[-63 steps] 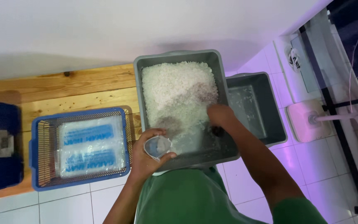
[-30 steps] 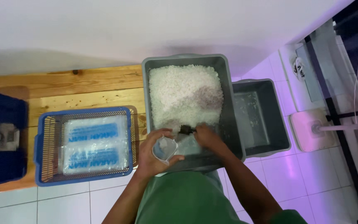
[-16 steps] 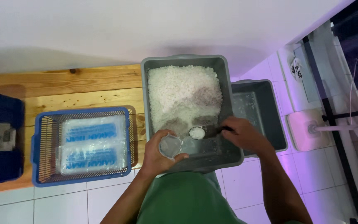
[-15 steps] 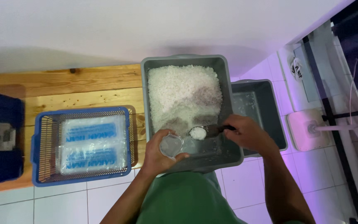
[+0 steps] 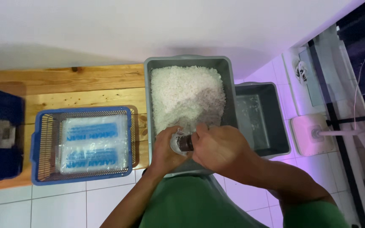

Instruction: The person scoops salt from a large bin into small plastic bags, seals the bags, and arranges them into rows within a blue crate.

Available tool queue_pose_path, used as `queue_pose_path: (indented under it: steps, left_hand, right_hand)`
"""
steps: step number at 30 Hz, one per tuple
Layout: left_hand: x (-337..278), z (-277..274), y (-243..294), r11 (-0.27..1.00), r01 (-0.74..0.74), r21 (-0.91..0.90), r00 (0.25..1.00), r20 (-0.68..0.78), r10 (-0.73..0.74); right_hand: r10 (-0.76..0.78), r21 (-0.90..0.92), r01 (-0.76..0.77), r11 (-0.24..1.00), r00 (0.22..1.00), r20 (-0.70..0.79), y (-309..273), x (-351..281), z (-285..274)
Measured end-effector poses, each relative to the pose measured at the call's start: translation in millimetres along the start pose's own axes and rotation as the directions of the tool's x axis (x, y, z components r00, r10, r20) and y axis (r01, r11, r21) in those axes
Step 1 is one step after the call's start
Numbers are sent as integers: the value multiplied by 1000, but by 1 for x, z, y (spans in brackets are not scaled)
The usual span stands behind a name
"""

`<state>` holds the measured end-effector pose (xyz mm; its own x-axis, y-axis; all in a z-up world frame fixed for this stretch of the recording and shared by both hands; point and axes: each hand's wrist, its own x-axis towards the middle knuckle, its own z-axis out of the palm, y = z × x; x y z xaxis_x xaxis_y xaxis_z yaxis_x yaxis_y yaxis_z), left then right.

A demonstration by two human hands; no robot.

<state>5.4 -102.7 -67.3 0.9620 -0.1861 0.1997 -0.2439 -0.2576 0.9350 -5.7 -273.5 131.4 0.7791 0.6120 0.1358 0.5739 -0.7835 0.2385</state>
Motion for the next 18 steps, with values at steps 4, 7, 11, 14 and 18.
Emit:
queue_pose_path:
  steps: [4, 7, 11, 14, 18]
  left_hand:
    - [-2, -8, 18, 999, 37, -8, 999, -9, -37]
    - [-1, -11, 22, 992, 122, -2, 992, 12, -122]
    - [-3, -19, 32, 983, -183, 32, 966, -181, 186]
    - [1, -30, 46, 959, -281, 43, 937, -204, 284]
    - [-1, -28, 40, 951, -310, -5, 926, -226, 301]
  right_hand:
    - [-71, -62, 70, 996, 997, -8, 15, -9, -19]
    - [-123, -106, 123, 987, 992, 1, 37, -27, -22]
    - [282, 28, -284, 958, 957, 67, 66, -56, 53]
    - [346, 184, -424, 887, 873, 344, 70, -68, 143]
    - [249, 340, -517, 786, 767, 592, 62, -106, 268]
